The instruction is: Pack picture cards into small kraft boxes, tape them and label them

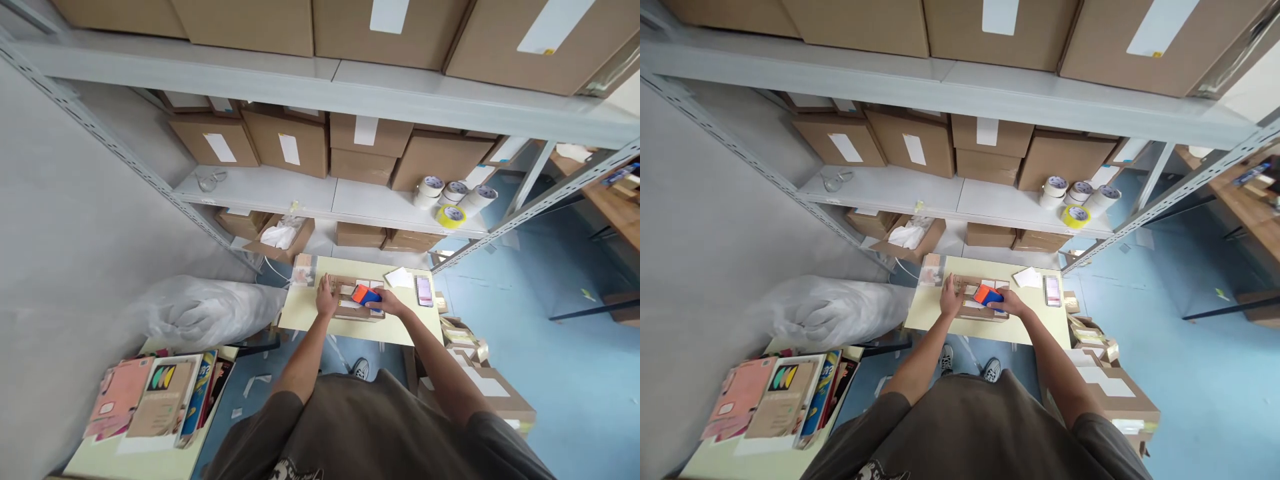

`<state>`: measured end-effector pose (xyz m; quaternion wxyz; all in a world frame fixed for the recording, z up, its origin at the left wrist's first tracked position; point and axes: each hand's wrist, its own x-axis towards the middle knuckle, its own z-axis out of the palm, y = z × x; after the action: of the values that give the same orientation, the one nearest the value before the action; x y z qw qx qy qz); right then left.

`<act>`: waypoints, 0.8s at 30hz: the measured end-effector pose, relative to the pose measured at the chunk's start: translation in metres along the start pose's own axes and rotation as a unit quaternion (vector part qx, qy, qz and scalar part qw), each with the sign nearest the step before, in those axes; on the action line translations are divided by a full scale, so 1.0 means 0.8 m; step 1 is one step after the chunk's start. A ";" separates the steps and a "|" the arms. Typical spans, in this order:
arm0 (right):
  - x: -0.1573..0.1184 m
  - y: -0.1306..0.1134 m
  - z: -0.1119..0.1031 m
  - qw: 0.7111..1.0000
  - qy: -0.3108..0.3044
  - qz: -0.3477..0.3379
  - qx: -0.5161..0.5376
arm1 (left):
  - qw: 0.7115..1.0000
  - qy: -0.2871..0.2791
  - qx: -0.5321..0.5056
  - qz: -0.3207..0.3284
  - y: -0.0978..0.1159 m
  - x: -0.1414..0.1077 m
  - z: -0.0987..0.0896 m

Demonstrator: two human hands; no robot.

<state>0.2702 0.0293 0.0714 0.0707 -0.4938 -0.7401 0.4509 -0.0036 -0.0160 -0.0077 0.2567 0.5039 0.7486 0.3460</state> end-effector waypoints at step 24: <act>0.006 0.007 0.001 0.999 0.012 -0.037 0.033 | 0.987 -0.009 0.009 0.161 0.054 -0.092 -0.036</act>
<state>0.2712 0.0337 0.0650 0.1122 -0.4687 -0.7417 0.4665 0.0266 -0.0815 0.0466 0.1999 0.6229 0.6588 0.3716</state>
